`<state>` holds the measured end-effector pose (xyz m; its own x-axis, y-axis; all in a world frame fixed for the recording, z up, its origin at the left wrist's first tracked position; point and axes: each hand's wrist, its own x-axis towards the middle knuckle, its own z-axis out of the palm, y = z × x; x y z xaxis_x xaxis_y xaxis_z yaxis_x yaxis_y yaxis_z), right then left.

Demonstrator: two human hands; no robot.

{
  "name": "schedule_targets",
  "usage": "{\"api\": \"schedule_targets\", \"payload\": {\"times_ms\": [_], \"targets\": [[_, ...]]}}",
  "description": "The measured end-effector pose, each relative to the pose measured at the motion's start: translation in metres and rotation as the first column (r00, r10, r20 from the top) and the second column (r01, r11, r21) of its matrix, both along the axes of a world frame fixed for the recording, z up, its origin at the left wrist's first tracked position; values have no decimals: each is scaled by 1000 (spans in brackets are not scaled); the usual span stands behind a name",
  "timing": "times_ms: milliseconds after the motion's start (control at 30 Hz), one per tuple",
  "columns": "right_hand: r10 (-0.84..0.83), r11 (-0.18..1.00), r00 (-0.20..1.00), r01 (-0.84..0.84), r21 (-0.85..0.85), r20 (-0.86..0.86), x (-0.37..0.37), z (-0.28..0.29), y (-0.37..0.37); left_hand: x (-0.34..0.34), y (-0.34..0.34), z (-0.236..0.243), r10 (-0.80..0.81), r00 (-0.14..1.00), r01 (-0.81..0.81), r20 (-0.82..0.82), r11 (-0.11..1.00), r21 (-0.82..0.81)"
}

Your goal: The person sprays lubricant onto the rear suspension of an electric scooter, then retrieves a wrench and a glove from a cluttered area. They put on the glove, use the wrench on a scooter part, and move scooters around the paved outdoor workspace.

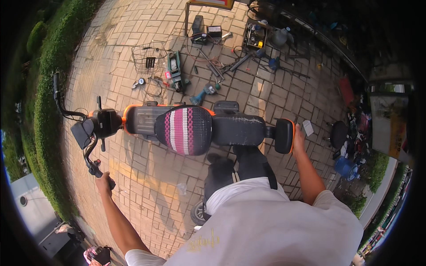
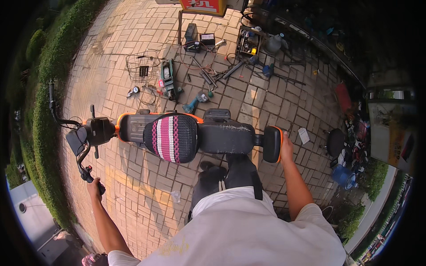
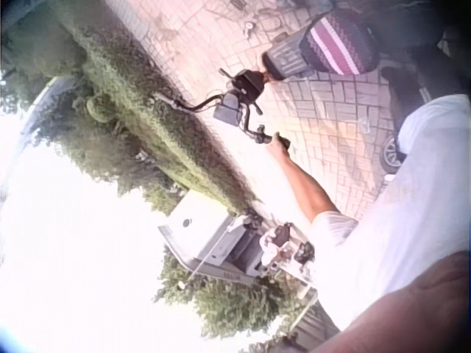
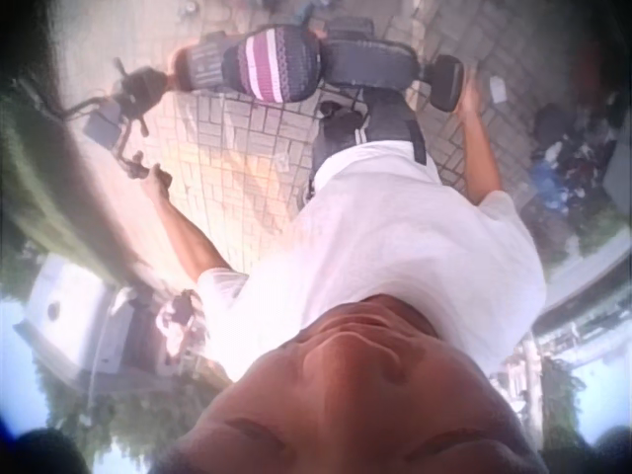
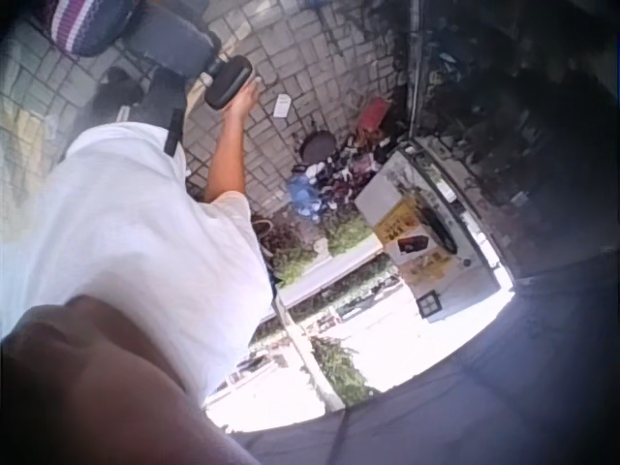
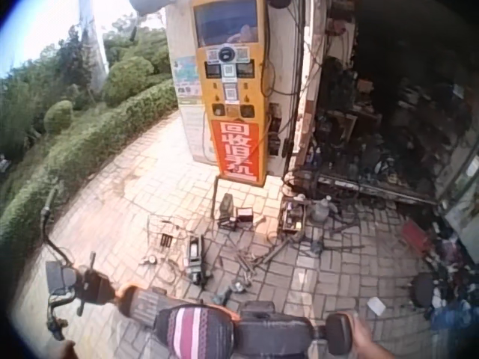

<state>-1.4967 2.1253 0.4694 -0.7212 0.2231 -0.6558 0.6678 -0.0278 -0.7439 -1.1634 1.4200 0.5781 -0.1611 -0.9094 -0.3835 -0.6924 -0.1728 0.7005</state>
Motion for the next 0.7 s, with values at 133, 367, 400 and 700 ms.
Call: {"api": "schedule_targets", "payload": {"times_ms": [133, 367, 400, 700], "targets": [[414, 469, 910, -215, 857, 2, 9, 23, -45, -18, 4, 4, -23, 1000, 24, 19, 998, -51], [415, 299, 909, -173, 938, 35, 1, -2, -32, -24, 14, -2, -9, 995, 5, -102, 999, -41], [431, 329, 902, -164, 930, 6, -2, -4, -27, -30, 21, 3, -16, 996, 11, -92, 999, -50], [635, 289, 772, -273, 918, 30, -37, -31, 9, 82, 275, -143, 297, 937, -285, -184, 954, 90]]}}
